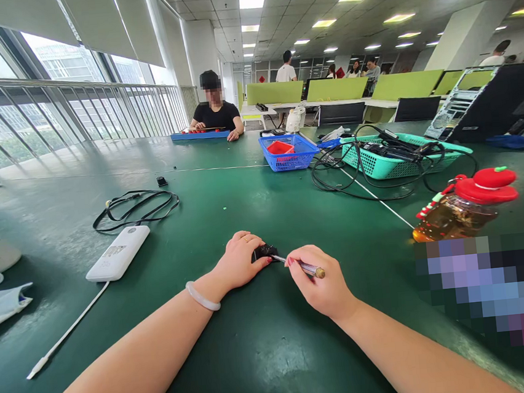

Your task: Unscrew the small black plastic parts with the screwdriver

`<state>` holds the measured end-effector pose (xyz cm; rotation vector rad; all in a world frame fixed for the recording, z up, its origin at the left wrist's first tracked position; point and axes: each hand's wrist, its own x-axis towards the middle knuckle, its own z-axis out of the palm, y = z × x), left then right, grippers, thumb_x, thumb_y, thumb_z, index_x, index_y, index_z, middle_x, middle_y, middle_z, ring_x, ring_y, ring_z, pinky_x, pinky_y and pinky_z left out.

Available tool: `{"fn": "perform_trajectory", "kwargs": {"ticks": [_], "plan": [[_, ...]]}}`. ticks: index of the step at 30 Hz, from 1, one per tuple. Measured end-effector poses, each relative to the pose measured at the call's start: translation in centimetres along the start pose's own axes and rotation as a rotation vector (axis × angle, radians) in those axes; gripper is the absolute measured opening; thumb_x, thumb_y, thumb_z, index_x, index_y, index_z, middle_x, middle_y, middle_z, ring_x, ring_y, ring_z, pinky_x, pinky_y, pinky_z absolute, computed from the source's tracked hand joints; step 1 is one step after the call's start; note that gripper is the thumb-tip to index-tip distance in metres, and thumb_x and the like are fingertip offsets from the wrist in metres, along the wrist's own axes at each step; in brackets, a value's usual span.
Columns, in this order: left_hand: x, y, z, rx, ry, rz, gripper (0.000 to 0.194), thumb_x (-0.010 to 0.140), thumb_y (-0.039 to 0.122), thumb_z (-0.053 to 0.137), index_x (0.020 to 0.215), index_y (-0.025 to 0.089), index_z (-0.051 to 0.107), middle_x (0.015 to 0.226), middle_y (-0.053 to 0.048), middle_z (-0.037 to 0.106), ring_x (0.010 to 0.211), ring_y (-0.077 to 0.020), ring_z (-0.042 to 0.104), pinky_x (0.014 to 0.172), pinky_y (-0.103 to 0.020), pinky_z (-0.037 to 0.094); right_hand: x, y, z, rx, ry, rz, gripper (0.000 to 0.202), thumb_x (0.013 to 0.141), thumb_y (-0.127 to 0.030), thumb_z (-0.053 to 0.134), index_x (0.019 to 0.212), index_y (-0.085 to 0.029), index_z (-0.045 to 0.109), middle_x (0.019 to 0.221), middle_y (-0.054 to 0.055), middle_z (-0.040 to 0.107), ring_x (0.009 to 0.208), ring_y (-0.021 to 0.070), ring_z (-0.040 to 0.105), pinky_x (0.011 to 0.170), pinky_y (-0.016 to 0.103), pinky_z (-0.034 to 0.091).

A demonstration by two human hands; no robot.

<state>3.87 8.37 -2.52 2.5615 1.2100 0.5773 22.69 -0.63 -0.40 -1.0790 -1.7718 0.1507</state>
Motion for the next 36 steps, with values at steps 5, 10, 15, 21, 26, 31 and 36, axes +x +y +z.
{"fn": "perform_trajectory", "kwargs": {"ticks": [5,10,15,21,26,31,36], "plan": [[0.0,-0.1,0.1,-0.002,0.004,0.013,0.032,0.083,0.042,0.064,0.108,0.022,0.064,0.119,-0.006,0.066,0.122,-0.0299,0.047,0.105,-0.049,0.039,0.0,0.0,0.0,0.004,0.029,0.028,0.020,0.088,-0.019,0.049,0.073,-0.022,0.060,0.069,0.000,0.067,0.066,0.0148,0.061,0.067,0.027,0.048],[0.0,-0.1,0.0,0.003,0.005,0.016,0.032,0.084,0.042,0.064,0.108,0.022,0.064,0.118,-0.006,0.066,0.121,-0.0290,0.047,0.105,-0.048,0.039,0.0,0.0,0.0,-0.001,0.040,0.094,0.021,0.090,-0.023,0.049,0.073,-0.022,0.062,0.069,0.000,0.067,0.064,0.0147,0.061,0.063,0.025,0.047],[0.0,-0.2,0.1,0.001,0.018,0.028,0.030,0.084,0.043,0.063,0.107,0.023,0.064,0.118,-0.005,0.066,0.120,-0.0295,0.047,0.104,-0.049,0.039,0.0,0.3,0.0,0.024,0.040,0.224,0.028,0.093,-0.033,0.046,0.073,-0.021,0.063,0.062,-0.001,0.063,0.058,0.0142,0.058,0.057,0.024,0.044],[0.1,-0.2,0.1,0.000,0.013,0.026,0.030,0.084,0.043,0.063,0.106,0.022,0.064,0.117,-0.005,0.067,0.120,-0.0294,0.047,0.104,-0.048,0.039,0.0,1.0,0.2,0.158,0.067,0.405,0.036,0.094,-0.043,0.047,0.071,-0.020,0.062,0.050,-0.003,0.053,0.047,0.0124,0.054,0.050,0.023,0.041],[0.0,-0.1,0.1,-0.007,0.013,0.022,0.030,0.084,0.042,0.063,0.106,0.022,0.064,0.118,-0.006,0.066,0.121,-0.0294,0.047,0.105,-0.048,0.039,0.0,0.9,0.1,0.100,0.046,0.309,0.034,0.094,-0.039,0.046,0.070,-0.020,0.062,0.052,-0.003,0.056,0.050,0.0127,0.056,0.052,0.023,0.043],[0.0,-0.1,0.0,-0.009,0.008,0.021,0.030,0.083,0.042,0.063,0.106,0.023,0.064,0.116,-0.006,0.066,0.120,-0.0287,0.047,0.106,-0.048,0.039,0.0,0.4,0.0,0.008,0.029,0.187,0.031,0.094,-0.034,0.047,0.071,-0.022,0.064,0.059,-0.001,0.063,0.058,0.0145,0.061,0.057,0.024,0.045],[0.1,-0.1,0.0,-0.012,0.007,0.023,0.029,0.083,0.042,0.063,0.106,0.023,0.064,0.117,-0.006,0.066,0.120,-0.0291,0.047,0.105,-0.049,0.039,-0.1,0.4,0.1,-0.019,0.024,0.153,0.027,0.093,-0.032,0.048,0.073,-0.022,0.063,0.060,-0.001,0.065,0.057,0.0143,0.060,0.056,0.024,0.046]]}}
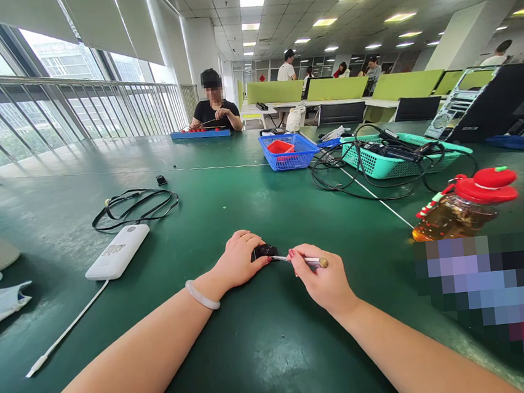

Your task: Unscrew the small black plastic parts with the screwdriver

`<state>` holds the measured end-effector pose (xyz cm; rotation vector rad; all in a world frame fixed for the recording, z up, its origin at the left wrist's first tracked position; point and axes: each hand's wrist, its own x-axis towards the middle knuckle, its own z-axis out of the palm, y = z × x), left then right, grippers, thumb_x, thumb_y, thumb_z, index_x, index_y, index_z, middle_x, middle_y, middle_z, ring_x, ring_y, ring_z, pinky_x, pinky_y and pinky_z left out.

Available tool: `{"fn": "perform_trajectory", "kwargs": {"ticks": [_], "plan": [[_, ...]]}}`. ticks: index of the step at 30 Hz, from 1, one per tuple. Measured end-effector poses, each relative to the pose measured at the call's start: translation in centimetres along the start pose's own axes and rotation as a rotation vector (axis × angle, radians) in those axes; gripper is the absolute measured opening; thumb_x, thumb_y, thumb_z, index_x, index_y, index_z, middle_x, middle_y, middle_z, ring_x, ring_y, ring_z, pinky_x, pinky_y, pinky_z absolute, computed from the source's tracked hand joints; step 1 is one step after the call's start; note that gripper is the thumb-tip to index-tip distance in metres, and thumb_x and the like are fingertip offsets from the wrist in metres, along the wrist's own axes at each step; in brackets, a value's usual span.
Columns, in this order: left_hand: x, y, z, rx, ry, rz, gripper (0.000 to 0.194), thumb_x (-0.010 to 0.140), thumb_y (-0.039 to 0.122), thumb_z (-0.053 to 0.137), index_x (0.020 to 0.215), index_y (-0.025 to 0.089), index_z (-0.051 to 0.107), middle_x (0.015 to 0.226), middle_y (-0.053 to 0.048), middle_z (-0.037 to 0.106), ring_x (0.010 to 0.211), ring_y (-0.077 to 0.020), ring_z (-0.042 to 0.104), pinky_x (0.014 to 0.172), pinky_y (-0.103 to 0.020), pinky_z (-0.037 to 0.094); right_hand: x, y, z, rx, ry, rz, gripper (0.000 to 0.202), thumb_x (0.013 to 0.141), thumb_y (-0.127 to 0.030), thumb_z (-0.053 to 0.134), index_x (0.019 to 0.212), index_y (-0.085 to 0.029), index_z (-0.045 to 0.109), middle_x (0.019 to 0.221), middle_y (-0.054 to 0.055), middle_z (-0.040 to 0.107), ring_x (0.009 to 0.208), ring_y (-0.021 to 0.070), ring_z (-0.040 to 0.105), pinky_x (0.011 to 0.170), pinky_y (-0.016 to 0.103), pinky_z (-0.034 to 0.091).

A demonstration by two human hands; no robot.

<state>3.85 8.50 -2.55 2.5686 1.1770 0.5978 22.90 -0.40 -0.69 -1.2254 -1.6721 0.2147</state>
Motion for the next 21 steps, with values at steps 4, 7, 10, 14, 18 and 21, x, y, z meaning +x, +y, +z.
{"fn": "perform_trajectory", "kwargs": {"ticks": [4,7,10,14,18,21], "plan": [[0.03,0.02,0.01,0.002,-0.002,-0.004,0.030,0.082,0.042,0.064,0.105,0.023,0.064,0.117,-0.006,0.066,0.120,-0.0289,0.048,0.105,-0.048,0.039,0.01,0.03,0.07,-0.015,-0.020,-0.014,0.028,0.093,-0.031,0.048,0.071,-0.023,0.062,0.060,-0.002,0.064,0.056,0.0134,0.059,0.056,0.024,0.046],[0.04,0.05,0.00,0.013,-0.005,-0.008,0.031,0.082,0.042,0.065,0.106,0.022,0.064,0.117,-0.006,0.066,0.121,-0.0290,0.047,0.106,-0.048,0.039,-0.04,-0.04,0.10,-0.014,-0.007,-0.054,0.025,0.093,-0.028,0.049,0.073,-0.022,0.062,0.062,-0.001,0.065,0.058,0.0135,0.059,0.059,0.023,0.046],[0.05,0.05,-0.01,0.023,-0.011,-0.012,0.032,0.082,0.042,0.066,0.107,0.022,0.065,0.119,-0.007,0.066,0.122,-0.0297,0.046,0.106,-0.048,0.039,-0.10,-0.11,0.10,-0.007,0.003,-0.106,0.021,0.092,-0.026,0.050,0.076,-0.022,0.063,0.069,0.000,0.068,0.063,0.0140,0.061,0.063,0.024,0.048],[0.03,0.08,-0.04,0.020,-0.013,-0.018,0.033,0.081,0.042,0.066,0.107,0.021,0.064,0.119,-0.007,0.066,0.122,-0.0301,0.046,0.105,-0.049,0.039,-0.14,-0.08,0.07,-0.017,-0.001,-0.112,0.021,0.092,-0.025,0.050,0.076,-0.022,0.063,0.071,0.000,0.068,0.064,0.0144,0.061,0.063,0.025,0.048],[0.00,0.11,-0.05,0.009,-0.005,-0.013,0.031,0.081,0.041,0.066,0.106,0.022,0.064,0.117,-0.006,0.066,0.121,-0.0298,0.047,0.104,-0.049,0.040,-0.10,-0.10,0.01,-0.026,0.013,-0.072,0.023,0.093,-0.027,0.049,0.076,-0.023,0.063,0.067,0.000,0.067,0.061,0.0143,0.060,0.061,0.024,0.047],[-0.02,0.07,-0.01,0.003,-0.001,-0.009,0.031,0.082,0.042,0.065,0.105,0.022,0.064,0.116,-0.006,0.066,0.121,-0.0295,0.047,0.104,-0.048,0.040,-0.04,-0.21,-0.06,-0.039,0.025,-0.060,0.024,0.093,-0.027,0.047,0.076,-0.023,0.063,0.067,-0.001,0.067,0.061,0.0142,0.061,0.061,0.024,0.047]]}}
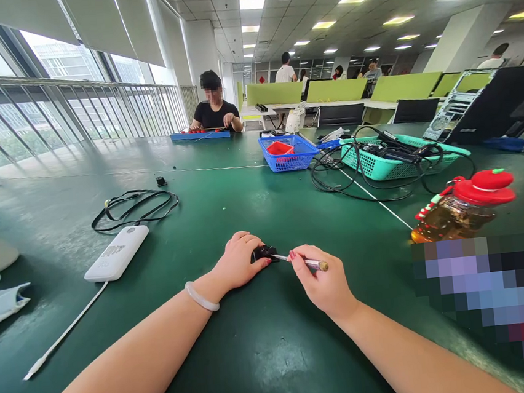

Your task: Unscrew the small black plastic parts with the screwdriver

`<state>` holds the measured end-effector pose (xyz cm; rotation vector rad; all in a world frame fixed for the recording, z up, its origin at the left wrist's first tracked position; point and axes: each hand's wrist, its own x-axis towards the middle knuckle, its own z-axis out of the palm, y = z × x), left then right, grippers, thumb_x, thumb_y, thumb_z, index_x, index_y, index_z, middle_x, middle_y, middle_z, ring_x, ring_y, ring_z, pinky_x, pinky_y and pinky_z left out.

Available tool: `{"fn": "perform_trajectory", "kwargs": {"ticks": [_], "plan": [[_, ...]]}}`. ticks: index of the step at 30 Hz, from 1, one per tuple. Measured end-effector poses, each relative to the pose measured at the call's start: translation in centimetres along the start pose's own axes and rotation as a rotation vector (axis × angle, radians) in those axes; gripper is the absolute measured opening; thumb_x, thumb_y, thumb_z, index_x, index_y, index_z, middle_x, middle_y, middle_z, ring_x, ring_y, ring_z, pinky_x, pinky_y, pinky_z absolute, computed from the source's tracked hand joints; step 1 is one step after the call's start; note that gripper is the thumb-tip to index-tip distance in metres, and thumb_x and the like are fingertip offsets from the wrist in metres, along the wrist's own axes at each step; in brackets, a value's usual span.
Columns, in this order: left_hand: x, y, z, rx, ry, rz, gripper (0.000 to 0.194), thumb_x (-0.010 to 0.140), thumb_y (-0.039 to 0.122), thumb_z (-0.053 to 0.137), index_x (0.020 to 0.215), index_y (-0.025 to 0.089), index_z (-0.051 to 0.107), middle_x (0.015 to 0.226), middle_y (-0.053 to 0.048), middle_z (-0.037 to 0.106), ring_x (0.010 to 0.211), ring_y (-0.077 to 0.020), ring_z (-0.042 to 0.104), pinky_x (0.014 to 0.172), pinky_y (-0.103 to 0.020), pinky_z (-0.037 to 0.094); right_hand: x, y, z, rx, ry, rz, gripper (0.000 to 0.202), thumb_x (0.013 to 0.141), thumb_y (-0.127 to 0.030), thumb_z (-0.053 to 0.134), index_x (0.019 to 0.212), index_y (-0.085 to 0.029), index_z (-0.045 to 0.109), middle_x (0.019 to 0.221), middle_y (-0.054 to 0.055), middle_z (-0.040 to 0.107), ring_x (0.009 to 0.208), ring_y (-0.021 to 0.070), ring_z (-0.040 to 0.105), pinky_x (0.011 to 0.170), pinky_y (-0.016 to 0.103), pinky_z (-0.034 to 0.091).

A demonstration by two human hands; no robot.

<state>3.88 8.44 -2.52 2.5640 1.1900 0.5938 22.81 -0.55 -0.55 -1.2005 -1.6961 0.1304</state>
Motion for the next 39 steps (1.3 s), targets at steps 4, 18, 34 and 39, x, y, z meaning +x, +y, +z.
{"fn": "perform_trajectory", "kwargs": {"ticks": [4,18,34,39], "plan": [[0.01,-0.09,0.07,-0.007,0.007,0.003,0.030,0.082,0.042,0.065,0.105,0.023,0.064,0.115,-0.006,0.066,0.121,-0.0294,0.047,0.105,-0.048,0.039,0.02,-0.10,-0.04,-0.002,-0.002,0.003,0.025,0.094,-0.028,0.047,0.076,-0.023,0.063,0.068,0.000,0.067,0.062,0.0145,0.061,0.061,0.025,0.047],[0.00,-0.07,0.09,-0.008,0.003,-0.004,0.032,0.082,0.042,0.065,0.107,0.023,0.064,0.117,-0.007,0.066,0.122,-0.0292,0.047,0.105,-0.049,0.039,-0.12,-0.05,0.06,0.045,-0.025,-0.009,0.023,0.093,-0.028,0.049,0.075,-0.023,0.062,0.068,0.000,0.066,0.063,0.0145,0.060,0.062,0.025,0.048],[-0.01,0.12,-0.10,-0.005,0.000,-0.010,0.029,0.082,0.042,0.065,0.106,0.024,0.065,0.116,-0.006,0.067,0.122,-0.0298,0.048,0.105,-0.048,0.040,-0.06,0.17,0.02,0.031,0.000,-0.018,0.021,0.093,-0.027,0.049,0.077,-0.023,0.062,0.069,0.000,0.067,0.062,0.0146,0.060,0.061,0.025,0.047],[0.00,0.15,-0.11,0.001,-0.012,-0.021,0.031,0.082,0.041,0.065,0.106,0.023,0.064,0.118,-0.006,0.066,0.122,-0.0301,0.047,0.106,-0.049,0.039,-0.10,0.19,-0.05,0.052,-0.019,-0.037,0.021,0.093,-0.025,0.049,0.077,-0.023,0.062,0.070,0.000,0.067,0.065,0.0148,0.062,0.063,0.025,0.048]]}}
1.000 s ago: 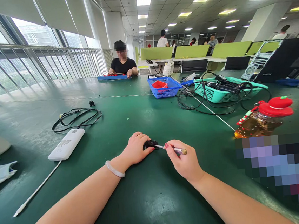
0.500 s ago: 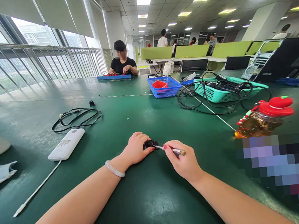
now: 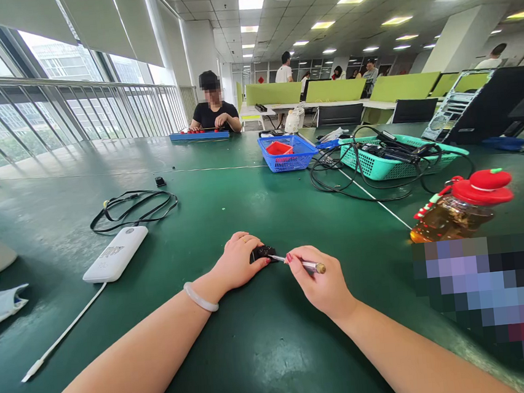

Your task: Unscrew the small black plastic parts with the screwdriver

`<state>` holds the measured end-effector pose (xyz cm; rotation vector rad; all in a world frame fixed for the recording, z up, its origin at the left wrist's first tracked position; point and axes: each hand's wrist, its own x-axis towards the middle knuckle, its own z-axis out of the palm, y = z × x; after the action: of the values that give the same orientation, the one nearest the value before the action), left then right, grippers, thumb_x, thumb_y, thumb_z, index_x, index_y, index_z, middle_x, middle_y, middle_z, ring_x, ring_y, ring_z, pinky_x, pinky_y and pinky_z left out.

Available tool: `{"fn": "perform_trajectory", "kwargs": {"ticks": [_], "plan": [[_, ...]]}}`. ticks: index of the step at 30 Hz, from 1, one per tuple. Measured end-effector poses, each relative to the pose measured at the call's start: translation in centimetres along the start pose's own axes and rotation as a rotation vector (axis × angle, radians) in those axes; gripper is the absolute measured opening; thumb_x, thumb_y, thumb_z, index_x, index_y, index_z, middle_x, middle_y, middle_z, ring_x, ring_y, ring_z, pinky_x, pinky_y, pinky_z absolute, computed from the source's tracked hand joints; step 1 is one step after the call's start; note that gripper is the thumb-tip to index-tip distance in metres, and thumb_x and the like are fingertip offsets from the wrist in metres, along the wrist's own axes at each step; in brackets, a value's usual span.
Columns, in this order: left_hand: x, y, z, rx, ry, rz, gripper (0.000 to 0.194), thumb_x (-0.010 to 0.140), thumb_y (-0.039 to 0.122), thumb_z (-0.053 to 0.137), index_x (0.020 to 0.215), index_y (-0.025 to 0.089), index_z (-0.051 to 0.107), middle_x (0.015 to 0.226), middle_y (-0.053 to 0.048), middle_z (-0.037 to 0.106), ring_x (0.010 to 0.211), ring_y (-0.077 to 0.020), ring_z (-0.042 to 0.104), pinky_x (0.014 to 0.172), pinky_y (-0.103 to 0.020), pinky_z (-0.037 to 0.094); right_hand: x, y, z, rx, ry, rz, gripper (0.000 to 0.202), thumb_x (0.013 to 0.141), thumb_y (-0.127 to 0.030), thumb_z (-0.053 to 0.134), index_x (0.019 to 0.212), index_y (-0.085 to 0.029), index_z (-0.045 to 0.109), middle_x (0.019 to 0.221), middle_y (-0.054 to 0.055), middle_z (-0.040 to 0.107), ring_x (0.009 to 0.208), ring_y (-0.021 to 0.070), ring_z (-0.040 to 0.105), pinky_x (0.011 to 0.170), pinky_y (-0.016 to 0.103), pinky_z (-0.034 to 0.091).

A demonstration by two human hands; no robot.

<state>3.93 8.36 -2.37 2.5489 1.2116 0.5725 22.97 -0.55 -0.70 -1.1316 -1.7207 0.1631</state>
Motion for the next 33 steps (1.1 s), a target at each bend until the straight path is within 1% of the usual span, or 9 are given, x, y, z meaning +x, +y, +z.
{"fn": "perform_trajectory", "kwargs": {"ticks": [5,11,19,26,30,33], "plan": [[-0.01,0.02,0.03,0.010,0.005,0.003,0.029,0.082,0.038,0.066,0.106,0.022,0.064,0.118,-0.006,0.066,0.122,-0.0301,0.047,0.106,-0.049,0.039,-0.02,-0.09,0.04,0.003,-0.055,-0.018,0.022,0.093,-0.025,0.048,0.076,-0.022,0.062,0.069,0.000,0.066,0.066,0.0146,0.061,0.064,0.025,0.048],[-0.03,0.05,0.01,0.018,0.015,0.009,0.029,0.082,0.040,0.065,0.105,0.022,0.064,0.116,-0.005,0.067,0.121,-0.0295,0.048,0.105,-0.048,0.040,0.01,0.02,0.15,-0.011,-0.063,-0.004,0.022,0.093,-0.025,0.049,0.076,-0.022,0.062,0.071,0.001,0.067,0.067,0.0145,0.061,0.063,0.024,0.047],[0.01,0.09,0.06,0.026,0.009,0.006,0.029,0.083,0.040,0.065,0.105,0.022,0.065,0.118,-0.006,0.066,0.122,-0.0299,0.047,0.105,-0.048,0.040,-0.16,0.17,0.21,-0.010,-0.084,-0.022,0.021,0.093,-0.024,0.050,0.079,-0.023,0.064,0.072,0.000,0.068,0.068,0.0148,0.061,0.064,0.025,0.047],[0.01,0.00,0.21,0.020,0.023,0.008,0.031,0.082,0.041,0.066,0.106,0.022,0.064,0.118,-0.006,0.066,0.122,-0.0298,0.047,0.105,-0.048,0.040,-0.08,0.16,0.27,0.038,-0.030,-0.060,0.017,0.092,-0.022,0.052,0.081,-0.022,0.065,0.073,0.000,0.069,0.068,0.0144,0.061,0.066,0.026,0.049],[0.01,-0.04,0.21,0.022,0.027,0.015,0.029,0.082,0.040,0.066,0.105,0.023,0.065,0.117,-0.006,0.067,0.121,-0.0294,0.048,0.105,-0.048,0.040,-0.03,0.10,0.23,-0.006,-0.063,-0.041,0.020,0.093,-0.023,0.050,0.079,-0.022,0.064,0.072,0.001,0.069,0.067,0.0148,0.061,0.064,0.026,0.049],[0.01,-0.07,0.20,0.016,0.028,0.021,0.030,0.082,0.041,0.065,0.106,0.022,0.064,0.116,-0.006,0.067,0.120,-0.0294,0.048,0.104,-0.048,0.040,-0.03,0.08,0.20,-0.034,-0.048,-0.026,0.022,0.093,-0.024,0.049,0.076,-0.022,0.063,0.070,0.001,0.068,0.066,0.0147,0.061,0.063,0.026,0.048]]}}
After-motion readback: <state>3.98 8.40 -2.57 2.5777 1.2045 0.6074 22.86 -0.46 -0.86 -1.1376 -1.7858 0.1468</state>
